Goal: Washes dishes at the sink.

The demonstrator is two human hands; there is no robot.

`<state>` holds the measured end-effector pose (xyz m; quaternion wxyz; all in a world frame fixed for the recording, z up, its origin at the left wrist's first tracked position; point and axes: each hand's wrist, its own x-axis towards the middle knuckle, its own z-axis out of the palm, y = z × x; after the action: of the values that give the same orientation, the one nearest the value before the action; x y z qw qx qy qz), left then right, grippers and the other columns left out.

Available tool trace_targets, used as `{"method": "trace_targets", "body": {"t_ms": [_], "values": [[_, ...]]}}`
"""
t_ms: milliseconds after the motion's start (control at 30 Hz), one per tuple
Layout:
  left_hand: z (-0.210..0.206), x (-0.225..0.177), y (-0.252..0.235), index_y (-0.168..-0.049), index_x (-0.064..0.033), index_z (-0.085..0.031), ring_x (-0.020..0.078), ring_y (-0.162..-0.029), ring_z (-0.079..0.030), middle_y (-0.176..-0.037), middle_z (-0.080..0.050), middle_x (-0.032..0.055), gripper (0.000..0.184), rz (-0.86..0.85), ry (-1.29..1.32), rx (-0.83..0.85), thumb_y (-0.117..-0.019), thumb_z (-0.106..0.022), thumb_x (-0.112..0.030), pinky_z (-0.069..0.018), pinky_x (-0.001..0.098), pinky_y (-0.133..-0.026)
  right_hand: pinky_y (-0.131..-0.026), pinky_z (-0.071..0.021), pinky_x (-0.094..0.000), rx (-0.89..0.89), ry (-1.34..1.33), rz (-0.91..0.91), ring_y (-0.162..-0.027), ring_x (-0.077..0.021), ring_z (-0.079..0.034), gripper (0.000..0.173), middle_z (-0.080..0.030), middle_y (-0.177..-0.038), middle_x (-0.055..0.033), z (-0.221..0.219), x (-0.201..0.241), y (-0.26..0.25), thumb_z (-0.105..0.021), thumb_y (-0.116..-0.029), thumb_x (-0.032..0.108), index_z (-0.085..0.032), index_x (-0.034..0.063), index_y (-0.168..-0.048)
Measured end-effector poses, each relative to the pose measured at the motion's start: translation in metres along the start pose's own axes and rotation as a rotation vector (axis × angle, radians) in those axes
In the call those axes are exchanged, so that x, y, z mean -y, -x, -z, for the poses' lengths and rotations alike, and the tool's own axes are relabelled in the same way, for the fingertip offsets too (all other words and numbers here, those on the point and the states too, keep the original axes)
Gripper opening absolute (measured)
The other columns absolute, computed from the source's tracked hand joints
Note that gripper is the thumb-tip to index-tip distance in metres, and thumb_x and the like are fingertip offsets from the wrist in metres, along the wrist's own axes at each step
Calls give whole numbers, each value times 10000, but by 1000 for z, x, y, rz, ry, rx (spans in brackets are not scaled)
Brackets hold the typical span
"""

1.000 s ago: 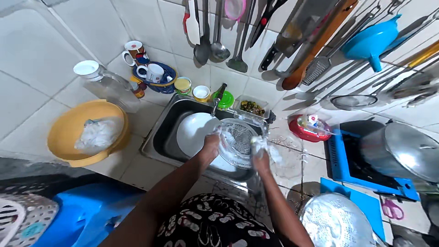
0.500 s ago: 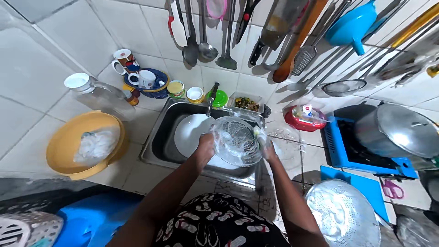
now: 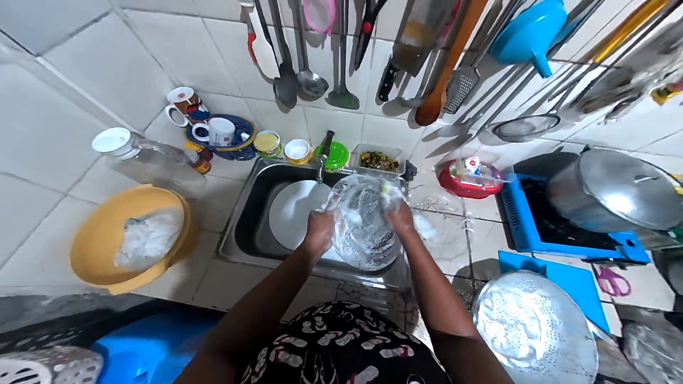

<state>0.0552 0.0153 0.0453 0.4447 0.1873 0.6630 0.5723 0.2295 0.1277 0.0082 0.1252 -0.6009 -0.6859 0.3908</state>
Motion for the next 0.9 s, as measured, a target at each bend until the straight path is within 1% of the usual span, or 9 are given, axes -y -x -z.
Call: {"method": "trace_targets", "body": {"t_ms": [100, 200, 300, 400, 467, 533, 600, 733, 900], "values": [[14, 10, -8, -1153, 12, -631, 153, -796, -651, -919, -669, 104, 257, 12, 64, -39, -1058, -576, -220, -579, 332, -726, -768, -594, -347, 97, -729, -221, -891, -187, -682, 420, -683, -1060, -126, -5, -47, -14, -514, -1078, 363, -567, 26, -1322], [29, 36, -29, -1087, 31, -654, 154, -771, -621, -886, -652, 109, 354, -31, -104, -100, -1067, -559, -309, -552, 338, -729, -683, -631, -364, 274, -1268, -192, -794, -208, -716, 273, -695, -955, -122, -8, -67, 10, -457, -1054, 133, -474, 31, -1307], [35, 46, -34, -1306, 90, -560, 328, -1162, -583, -1275, -591, 277, 424, 108, -238, -112, -1112, -444, -269, -485, 482, -999, -726, -642, -407, 170, -1070, -89, -821, -247, -725, 345, -702, -987, -167, 7, -19, 50, -568, -989, 11, -503, -54, -1322], [37, 26, -27, -1524, -77, -368, 366, -1293, -524, -1479, -465, 222, 565, 382, 142, 72, -1121, -284, -464, -498, 587, -976, -838, -615, -305, 89, -529, 173, -903, -135, -721, 360, -738, -1021, -109, 6, 13, 91, -749, -899, 118, -654, -45, -1206], [49, 9, -23, -1476, -106, -399, 365, -1158, -614, -1347, -564, 213, 652, 382, 399, 222, -1078, -233, -594, -550, 574, -882, -945, -574, -407, 84, -106, 475, -998, -218, -726, 361, -753, -1050, -161, -4, 17, 118, -718, -924, 217, -707, -49, -1168], [57, 0, -15, -1153, -86, -564, 235, -823, -690, -940, -684, 122, 410, 348, 522, 186, -1076, -323, -409, -593, 410, -699, -857, -592, -554, 94, 173, 800, -923, -375, -749, 232, -752, -954, -232, -20, 11, 134, -697, -871, 95, -732, -79, -1020], [65, 6, -9, -1151, -28, -567, 225, -768, -694, -889, -687, 138, 348, 339, 513, 130, -1075, -306, -245, -594, 377, -665, -778, -594, -583, 210, 317, 946, -865, -416, -741, 163, -734, -887, -242, -29, 11, 139, -678, -887, 86, -729, -65, -923], [69, 37, -15, -1537, -136, -365, 356, -1108, -669, -1312, -628, 230, 507, 327, 510, 298, -1119, -145, -321, -570, 497, -882, -1068, -463, -587, 643, 421, 703, -1260, -408, -601, 601, -636, -1312, -255, -54, 41, 128, -472, -1054, 519, -628, -6, -1304], [57, 47, -8, -1359, -89, -510, 219, -906, -685, -1079, -679, 124, 441, 352, 471, 142, -1120, -255, -359, -589, 384, -748, -1174, -325, -608, 498, 456, 510, -1398, -456, -467, 583, -537, -1444, -307, -81, 49, 52, -529, -1030, 372, -555, -81, -1396]]}}
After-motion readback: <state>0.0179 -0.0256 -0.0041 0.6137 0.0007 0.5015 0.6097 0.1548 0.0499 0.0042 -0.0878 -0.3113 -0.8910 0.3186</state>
